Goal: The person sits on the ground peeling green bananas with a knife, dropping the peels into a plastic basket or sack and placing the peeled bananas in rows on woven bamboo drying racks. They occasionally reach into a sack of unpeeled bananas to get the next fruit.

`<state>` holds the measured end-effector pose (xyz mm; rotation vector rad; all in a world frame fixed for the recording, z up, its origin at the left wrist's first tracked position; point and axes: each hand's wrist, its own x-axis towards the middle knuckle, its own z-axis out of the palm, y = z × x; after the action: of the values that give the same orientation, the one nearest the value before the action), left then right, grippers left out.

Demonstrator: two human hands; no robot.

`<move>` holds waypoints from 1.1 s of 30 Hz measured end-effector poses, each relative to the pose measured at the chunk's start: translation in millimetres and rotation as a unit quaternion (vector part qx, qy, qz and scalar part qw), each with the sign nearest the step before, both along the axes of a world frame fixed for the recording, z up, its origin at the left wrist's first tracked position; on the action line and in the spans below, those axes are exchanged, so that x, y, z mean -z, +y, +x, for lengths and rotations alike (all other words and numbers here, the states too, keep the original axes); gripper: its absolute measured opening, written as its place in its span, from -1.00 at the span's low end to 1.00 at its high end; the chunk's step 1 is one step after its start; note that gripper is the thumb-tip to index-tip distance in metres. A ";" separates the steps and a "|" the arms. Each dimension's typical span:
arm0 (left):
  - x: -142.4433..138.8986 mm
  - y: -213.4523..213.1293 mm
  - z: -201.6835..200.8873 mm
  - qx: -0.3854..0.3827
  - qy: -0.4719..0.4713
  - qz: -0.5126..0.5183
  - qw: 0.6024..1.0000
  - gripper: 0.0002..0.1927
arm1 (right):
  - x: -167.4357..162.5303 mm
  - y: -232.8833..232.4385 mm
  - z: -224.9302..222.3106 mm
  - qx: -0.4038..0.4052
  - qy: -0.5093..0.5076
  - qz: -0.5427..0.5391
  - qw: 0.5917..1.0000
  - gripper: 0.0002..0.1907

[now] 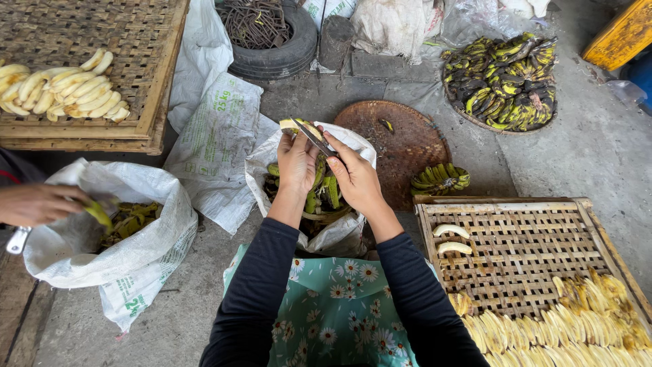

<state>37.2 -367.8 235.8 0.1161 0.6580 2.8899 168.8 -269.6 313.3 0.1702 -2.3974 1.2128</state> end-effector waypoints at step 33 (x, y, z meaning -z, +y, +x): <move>-13.8 -27.4 14.4 0.119 0.000 -0.082 0.989 -0.72 | 100.3 87.2 -28.8 0.297 -0.363 0.052 0.882 0.32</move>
<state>51.6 -395.2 249.5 0.1619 0.8196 2.5964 139.9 -182.4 212.9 -1.0979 -2.7722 0.9308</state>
